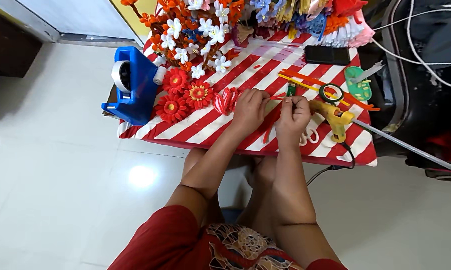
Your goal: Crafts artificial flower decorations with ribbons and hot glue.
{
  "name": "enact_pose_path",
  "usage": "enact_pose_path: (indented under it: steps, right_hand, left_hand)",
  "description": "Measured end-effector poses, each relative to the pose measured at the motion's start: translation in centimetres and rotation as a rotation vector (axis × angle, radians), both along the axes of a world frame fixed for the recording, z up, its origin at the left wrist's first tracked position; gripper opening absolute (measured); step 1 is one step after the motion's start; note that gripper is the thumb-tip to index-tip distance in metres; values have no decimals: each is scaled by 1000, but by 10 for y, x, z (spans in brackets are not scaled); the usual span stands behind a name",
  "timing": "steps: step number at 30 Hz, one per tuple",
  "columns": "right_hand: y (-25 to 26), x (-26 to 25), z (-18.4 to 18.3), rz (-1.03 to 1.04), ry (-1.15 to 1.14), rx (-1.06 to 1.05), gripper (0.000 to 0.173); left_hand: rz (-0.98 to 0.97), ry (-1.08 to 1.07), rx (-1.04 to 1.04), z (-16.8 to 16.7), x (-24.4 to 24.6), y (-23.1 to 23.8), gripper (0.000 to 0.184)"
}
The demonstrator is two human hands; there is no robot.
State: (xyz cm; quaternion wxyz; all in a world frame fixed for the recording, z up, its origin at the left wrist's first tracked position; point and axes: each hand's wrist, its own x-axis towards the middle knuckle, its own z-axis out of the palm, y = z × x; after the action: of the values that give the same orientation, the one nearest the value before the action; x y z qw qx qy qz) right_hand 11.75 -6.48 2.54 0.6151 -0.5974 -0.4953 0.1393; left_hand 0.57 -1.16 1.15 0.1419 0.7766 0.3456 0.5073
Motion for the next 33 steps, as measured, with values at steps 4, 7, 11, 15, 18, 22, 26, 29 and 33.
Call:
enact_pose_path:
  steps: [4, 7, 11, 15, 18, 22, 26, 29, 33]
  right_hand:
    - [0, -10, -2, 12, 99, -51, 18]
    - [1, -4, -3, 85, 157, 38, 24]
    - [3, 11, -1, 112, 44, 99, 24]
    - [3, 23, 2, 149, -100, 64, 19]
    - [3, 27, 3, 195, -115, 58, 19]
    - [6, 34, -2, 267, -112, 76, 19]
    - [1, 36, 1, 300, -192, -31, 20]
    - [0, 34, 6, 273, -269, -6, 19]
    - [3, 33, 1, 299, -65, 130, 30]
  left_hand:
    - [88, 23, 29, -1, 2, -1, 11]
    - [-43, -39, -171, 3, -4, 0, 14]
    - [-170, 73, -211, 6, -10, 4, 14]
    - [-233, 132, -172, 7, -14, 7, 14]
    - [-256, 129, -171, 7, -16, 9, 15]
    - [-288, 140, -184, 8, -17, 10, 15]
    - [-374, 266, -178, 11, -23, 12, 17]
    - [-444, 226, -216, 12, -26, 15, 16]
    - [-459, 17, -341, 10, -27, 14, 16]
